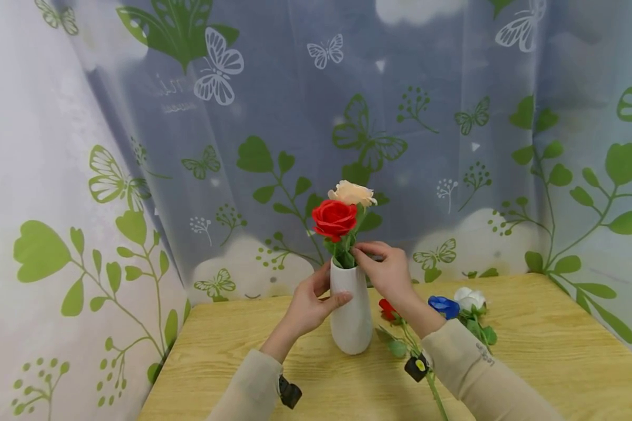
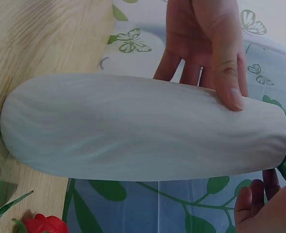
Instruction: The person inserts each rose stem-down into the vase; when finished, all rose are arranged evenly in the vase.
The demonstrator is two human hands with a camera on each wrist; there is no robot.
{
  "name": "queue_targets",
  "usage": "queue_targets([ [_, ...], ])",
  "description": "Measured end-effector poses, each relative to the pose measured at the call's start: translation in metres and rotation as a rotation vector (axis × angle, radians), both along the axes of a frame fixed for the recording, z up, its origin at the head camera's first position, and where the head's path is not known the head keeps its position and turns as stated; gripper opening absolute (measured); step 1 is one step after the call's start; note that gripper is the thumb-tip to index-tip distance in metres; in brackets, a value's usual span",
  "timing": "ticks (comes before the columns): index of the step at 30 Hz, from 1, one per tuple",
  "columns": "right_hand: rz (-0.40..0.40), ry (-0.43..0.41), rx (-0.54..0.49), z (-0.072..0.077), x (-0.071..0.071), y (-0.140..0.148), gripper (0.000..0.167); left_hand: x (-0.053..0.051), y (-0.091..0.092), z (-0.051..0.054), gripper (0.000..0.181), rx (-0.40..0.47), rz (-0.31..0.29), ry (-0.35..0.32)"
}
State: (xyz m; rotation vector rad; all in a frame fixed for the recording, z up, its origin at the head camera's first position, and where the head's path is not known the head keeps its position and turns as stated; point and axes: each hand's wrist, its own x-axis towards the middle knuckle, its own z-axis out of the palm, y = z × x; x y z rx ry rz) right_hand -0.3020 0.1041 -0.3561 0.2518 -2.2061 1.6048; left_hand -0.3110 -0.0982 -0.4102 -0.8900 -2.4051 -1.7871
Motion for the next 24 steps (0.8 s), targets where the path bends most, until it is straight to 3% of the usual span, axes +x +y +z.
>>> queue_targets([
  [7,-0.007,-0.006,0.091,-0.004,-0.002,0.006,0.023,0.000,0.000,-0.001,0.085,-0.011,0.001,0.004],
  [13,0.038,-0.016,0.136,0.001,-0.001,0.009,0.025,-0.001,0.000,0.001,0.085,-0.001,0.005,-0.012],
  [24,0.149,-0.124,0.033,-0.001,0.002,0.019,0.036,0.001,0.000,0.001,0.084,0.004,0.004,-0.023],
])
